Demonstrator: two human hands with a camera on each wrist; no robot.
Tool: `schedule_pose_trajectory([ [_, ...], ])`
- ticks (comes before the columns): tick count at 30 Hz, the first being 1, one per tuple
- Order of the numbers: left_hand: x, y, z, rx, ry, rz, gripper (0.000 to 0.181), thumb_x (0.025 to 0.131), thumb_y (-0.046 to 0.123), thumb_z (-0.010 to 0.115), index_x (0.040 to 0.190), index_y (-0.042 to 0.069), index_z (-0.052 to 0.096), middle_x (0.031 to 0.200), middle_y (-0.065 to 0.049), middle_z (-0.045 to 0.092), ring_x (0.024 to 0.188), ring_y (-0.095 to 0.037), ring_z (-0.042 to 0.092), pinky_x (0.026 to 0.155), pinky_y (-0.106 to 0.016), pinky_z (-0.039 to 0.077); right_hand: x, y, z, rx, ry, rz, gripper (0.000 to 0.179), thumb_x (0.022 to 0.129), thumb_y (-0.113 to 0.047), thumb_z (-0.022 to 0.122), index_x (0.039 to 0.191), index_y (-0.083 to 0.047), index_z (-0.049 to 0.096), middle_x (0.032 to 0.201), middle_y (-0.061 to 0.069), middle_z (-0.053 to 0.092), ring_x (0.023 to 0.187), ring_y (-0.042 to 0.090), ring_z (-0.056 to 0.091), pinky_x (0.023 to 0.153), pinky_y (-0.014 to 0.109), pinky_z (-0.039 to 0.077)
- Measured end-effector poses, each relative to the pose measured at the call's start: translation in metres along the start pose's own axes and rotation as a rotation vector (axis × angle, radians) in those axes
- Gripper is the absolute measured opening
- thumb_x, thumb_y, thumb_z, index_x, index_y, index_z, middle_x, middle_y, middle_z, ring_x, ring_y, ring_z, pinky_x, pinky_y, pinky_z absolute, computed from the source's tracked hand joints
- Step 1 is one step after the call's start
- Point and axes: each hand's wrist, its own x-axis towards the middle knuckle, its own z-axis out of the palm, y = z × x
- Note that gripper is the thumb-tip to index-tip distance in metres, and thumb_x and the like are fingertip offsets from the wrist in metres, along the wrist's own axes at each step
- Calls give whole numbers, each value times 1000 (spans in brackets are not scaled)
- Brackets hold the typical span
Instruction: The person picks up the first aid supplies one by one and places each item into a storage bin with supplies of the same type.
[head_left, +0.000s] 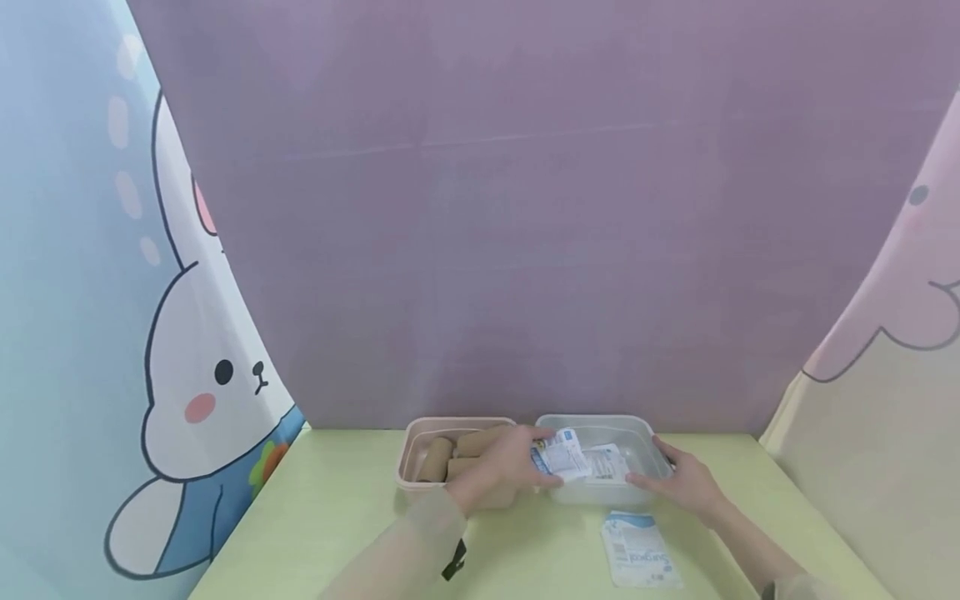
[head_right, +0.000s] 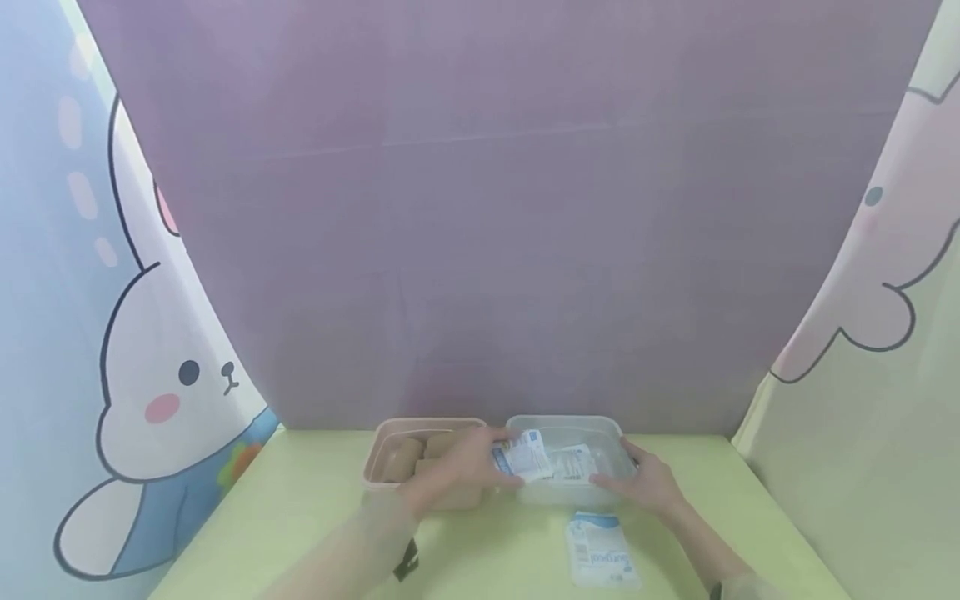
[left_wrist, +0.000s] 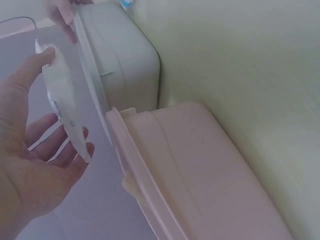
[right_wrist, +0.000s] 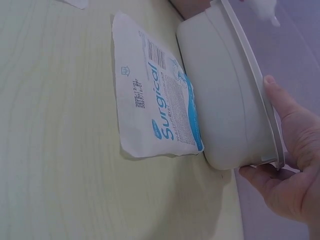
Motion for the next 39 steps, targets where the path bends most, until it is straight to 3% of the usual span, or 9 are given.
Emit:
schedule_pose_trajectory([
  [4,16,3,7,35,20,11,85,79,41,95,150,10,60,125,-4,74,85,-3,60,77,-18,54,0,0,1,-10,5,-1,109,86,-51,86,159,12,36,155,39,45,142,59,47,115,66,46],
  [8,31,10,17,118,50,48,83,80,46,93,150,12,62,139,-5,71,115,-15,67,104,-29,56,0,1,2,-33,15,-10,107,86,-50,86,157,13,37,152,41,48,139,60,50,113,67,47],
  [11,40,16,24,177,71,69,81,80,46,92,148,12,63,139,-7,71,128,-23,65,112,-36,54,-1,3,1,-43,12,-16,108,86,-50,86,157,13,36,151,41,49,137,59,52,112,66,49],
  [15,47,22,33,209,80,55,78,82,46,90,147,11,65,135,-7,73,124,-22,67,109,-33,56,-4,5,0,-37,4,-14,109,86,-52,86,158,13,36,152,41,48,138,59,52,112,66,49],
  [21,56,26,50,243,98,46,74,82,47,90,142,9,68,136,-4,75,131,-23,67,116,-34,51,-9,5,-2,-40,-2,-9,110,86,-54,85,159,12,35,153,40,46,139,60,50,112,67,49],
  [26,58,27,64,241,111,16,70,78,44,94,134,6,73,128,-5,78,117,-18,71,108,-27,56,-13,6,-3,-48,4,-3,109,86,-51,87,159,12,35,154,40,47,140,59,50,113,66,48],
  [31,60,27,67,220,114,-22,71,77,42,95,134,7,73,124,-5,78,103,-13,69,98,-24,58,-13,5,-2,-56,26,-19,107,85,-50,88,157,11,39,153,38,49,139,58,52,112,65,49],
  [39,58,30,66,190,84,-27,73,82,45,91,142,10,68,140,-5,73,132,-22,67,113,-29,54,-13,7,-1,-51,31,-16,106,85,-50,88,157,12,40,152,38,50,139,57,53,112,63,50],
])
